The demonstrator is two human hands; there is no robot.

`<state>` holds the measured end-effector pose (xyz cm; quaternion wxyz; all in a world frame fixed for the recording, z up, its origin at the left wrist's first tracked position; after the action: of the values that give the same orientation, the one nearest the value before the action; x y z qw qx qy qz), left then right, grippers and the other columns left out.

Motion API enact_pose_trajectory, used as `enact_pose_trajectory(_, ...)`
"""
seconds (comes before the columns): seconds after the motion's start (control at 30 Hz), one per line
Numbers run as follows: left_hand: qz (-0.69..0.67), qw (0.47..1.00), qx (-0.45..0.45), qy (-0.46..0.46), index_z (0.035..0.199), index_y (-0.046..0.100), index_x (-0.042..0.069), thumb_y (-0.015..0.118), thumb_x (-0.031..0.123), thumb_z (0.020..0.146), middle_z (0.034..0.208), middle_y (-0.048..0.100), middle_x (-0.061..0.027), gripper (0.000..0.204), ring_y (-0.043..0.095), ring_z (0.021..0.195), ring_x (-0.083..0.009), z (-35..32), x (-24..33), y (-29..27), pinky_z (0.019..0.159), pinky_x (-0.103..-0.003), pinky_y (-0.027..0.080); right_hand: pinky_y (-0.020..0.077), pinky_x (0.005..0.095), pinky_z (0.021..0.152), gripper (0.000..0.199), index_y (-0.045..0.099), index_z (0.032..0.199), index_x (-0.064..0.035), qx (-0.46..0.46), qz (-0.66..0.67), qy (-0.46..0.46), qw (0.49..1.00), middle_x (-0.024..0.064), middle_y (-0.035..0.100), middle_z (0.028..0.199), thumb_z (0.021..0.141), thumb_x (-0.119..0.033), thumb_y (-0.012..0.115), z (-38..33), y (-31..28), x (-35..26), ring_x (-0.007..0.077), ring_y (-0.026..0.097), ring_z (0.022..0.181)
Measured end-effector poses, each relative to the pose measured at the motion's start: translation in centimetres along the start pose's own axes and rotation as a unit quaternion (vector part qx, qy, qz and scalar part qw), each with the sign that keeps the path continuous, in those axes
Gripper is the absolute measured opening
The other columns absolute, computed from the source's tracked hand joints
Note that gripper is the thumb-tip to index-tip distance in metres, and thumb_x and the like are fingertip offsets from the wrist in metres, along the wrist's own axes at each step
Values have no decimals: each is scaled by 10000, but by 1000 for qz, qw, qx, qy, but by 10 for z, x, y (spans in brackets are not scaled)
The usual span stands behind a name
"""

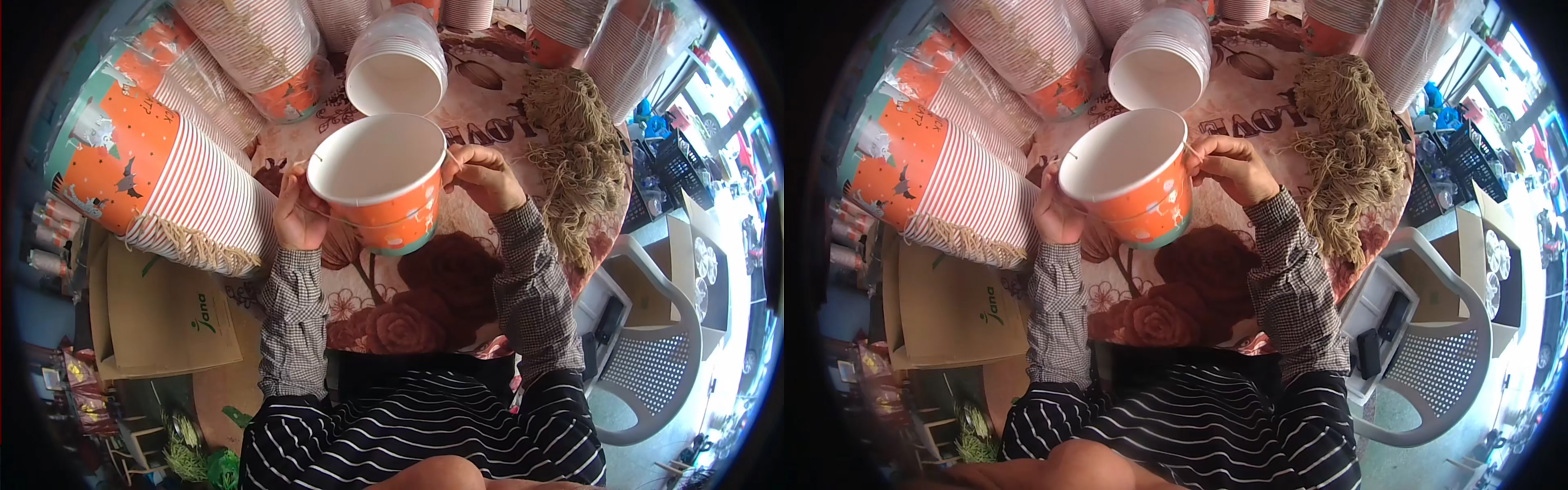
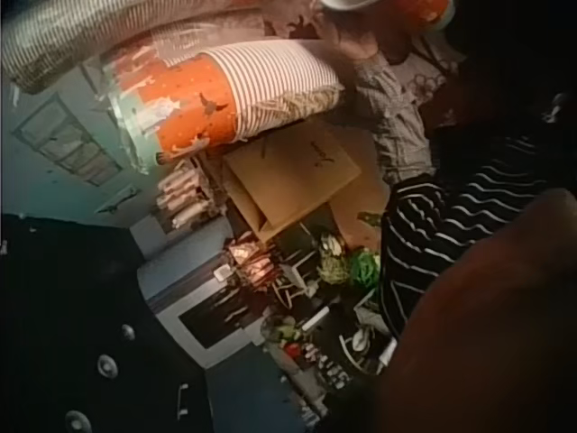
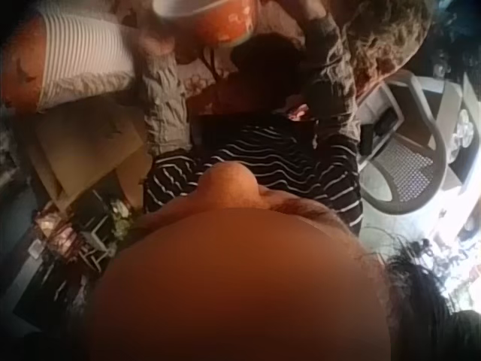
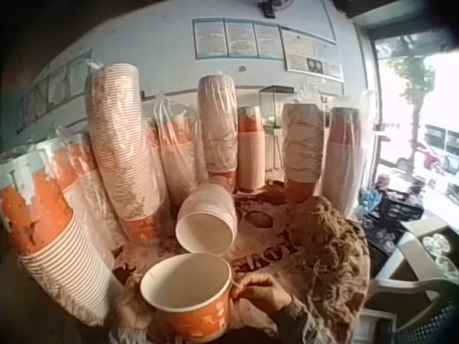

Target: Threading and knotting twine through pre-punched holes in paper cups to create handles.

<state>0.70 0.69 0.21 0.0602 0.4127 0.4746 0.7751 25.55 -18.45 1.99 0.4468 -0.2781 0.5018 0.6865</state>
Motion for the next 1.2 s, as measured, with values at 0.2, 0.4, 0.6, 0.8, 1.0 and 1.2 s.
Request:
enact_pose_trajectory(0.2,19,999,-11,49,1046,567,102,519,166,941,719,476,40,132,473,670,-104,-3,5,11,647,-272,425,444,321,814,114,628,845,-26,-26,-43,-59,997,98,556,962,854,-14,515,5,10,-2,192,540,881)
enact_pose_trajectory(0.4,9,999,-32,18,987,587,72,504,151,927,727,540,5,130,518,657,-128,-6,4,12,614,-282,436,441,320,833,130,622,868,-16,27,-35,-46,998,101,579,967,844,-1,495,3,7,-2,194,550,889)
enact_pose_trajectory(0.6,233,963,25,-132,894,609,6,491,95,854,729,596,-43,154,578,673,-165,-12,-8,23,621,-282,475,501,295,781,161,624,977,12,198,-47,5,979,63,645,958,888,-14,492,8,-17,7,163,616,856)
enact_pose_trajectory(0.8,490,868,48,63,1057,585,-7,534,70,831,870,618,-46,243,586,738,-128,-6,-5,23,667,-230,468,478,251,781,278,582,1141,48,161,-271,50,948,67,655,1020,898,-86,570,-4,-38,17,113,587,894)
enact_pose_trajectory(1.0,572,764,-125,272,1105,631,28,481,-88,797,1199,531,-115,361,578,1007,-200,-15,2,57,852,-278,494,491,273,763,271,585,1116,51,209,-188,-25,959,74,663,1004,877,-77,593,5,-36,40,114,595,881)
enact_pose_trajectory(1.2,597,743,-153,260,1010,642,36,528,-178,788,1221,530,-108,329,593,1037,-198,-10,4,53,855,-274,504,504,281,722,298,602,1079,51,143,-352,-64,923,112,675,958,853,-143,620,5,-48,40,110,607,832)
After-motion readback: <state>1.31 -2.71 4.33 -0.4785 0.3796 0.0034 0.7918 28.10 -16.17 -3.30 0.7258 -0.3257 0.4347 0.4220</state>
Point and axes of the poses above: each hand's wrist, its own z-axis towards the middle knuckle, its own y-axis out of the palm, x = y × z, the point moved 1 cm from there along z, towards the middle knuckle
